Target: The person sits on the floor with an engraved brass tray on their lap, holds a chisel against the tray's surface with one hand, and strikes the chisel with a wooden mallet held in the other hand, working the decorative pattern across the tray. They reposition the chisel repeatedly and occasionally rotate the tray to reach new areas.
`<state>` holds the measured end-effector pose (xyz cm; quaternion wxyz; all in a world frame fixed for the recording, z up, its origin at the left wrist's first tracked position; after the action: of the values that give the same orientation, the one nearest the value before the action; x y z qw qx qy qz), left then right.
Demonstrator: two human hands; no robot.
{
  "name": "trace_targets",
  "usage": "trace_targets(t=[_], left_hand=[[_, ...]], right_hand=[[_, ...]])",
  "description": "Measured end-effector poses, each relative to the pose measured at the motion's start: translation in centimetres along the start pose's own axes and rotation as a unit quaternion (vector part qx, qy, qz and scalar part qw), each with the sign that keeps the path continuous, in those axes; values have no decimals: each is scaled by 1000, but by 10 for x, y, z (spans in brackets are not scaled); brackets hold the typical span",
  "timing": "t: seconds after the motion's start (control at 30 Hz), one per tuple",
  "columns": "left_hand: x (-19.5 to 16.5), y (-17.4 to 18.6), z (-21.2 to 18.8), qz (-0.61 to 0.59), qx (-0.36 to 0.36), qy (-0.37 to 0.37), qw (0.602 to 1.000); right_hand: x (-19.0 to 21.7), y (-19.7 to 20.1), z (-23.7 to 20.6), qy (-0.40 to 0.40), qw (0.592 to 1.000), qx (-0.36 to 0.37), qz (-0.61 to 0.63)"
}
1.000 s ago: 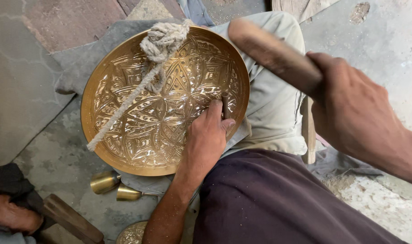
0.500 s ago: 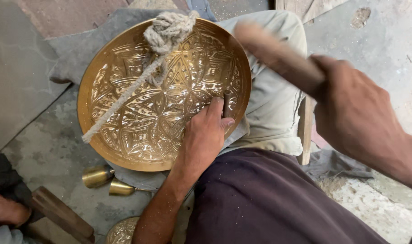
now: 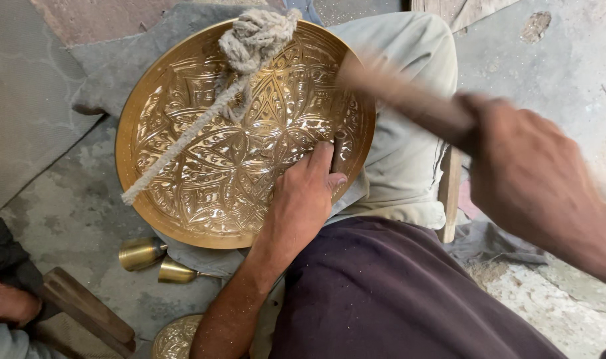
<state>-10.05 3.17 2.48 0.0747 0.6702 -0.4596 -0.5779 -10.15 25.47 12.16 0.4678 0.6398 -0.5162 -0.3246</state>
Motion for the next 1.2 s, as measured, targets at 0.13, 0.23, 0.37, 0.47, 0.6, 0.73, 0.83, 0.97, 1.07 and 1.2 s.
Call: trace_targets(t=[0.13, 0.23, 0.37, 0.47, 0.6, 0.73, 0.83, 0.97, 1.07, 1.2], left_hand=[[-2, 4, -1, -16, -15, -9, 1000], [2, 1, -2, 12, 23, 16, 1000], [1, 4, -1, 0, 2, 3, 1000], [2, 2, -4, -4, -1, -2, 1000], [4, -1, -7, -8, 8, -3, 1000], [7, -2, -7, 3, 25, -1, 1000], [6, 5, -8, -19, -19, -21, 999], [7, 4, -11, -19, -10, -16, 1000], [8, 3, -10, -20, -2, -15, 1000], [7, 2, -6, -23, 14, -18, 999]], right_hand=[[6, 3, 13, -110, 990, 86, -1], [-1, -9, 6, -306, 920, 215, 116], [7, 0, 11, -174, 969, 178, 6], [5, 0, 5, -138, 985, 83, 57], [6, -11, -1, -86, 993, 67, 44], [15, -15, 0, -50, 991, 112, -48], [14, -1, 5, -128, 988, 68, 52], [10, -13, 3, -247, 941, 229, 14], [18, -4, 14, -209, 965, 155, 46], [14, -10, 10, -205, 961, 182, 26]])
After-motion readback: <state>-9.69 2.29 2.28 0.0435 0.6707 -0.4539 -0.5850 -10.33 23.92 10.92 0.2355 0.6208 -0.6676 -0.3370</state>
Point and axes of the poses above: each hand's wrist, its own z-axis towards the middle knuckle, its own y-axis out of the back of the hand, x = y × z, the point moved 7 cm from there along z, towards the middle knuckle, and after that the axes turned 12 degrees about z, right-handed, at the moved point
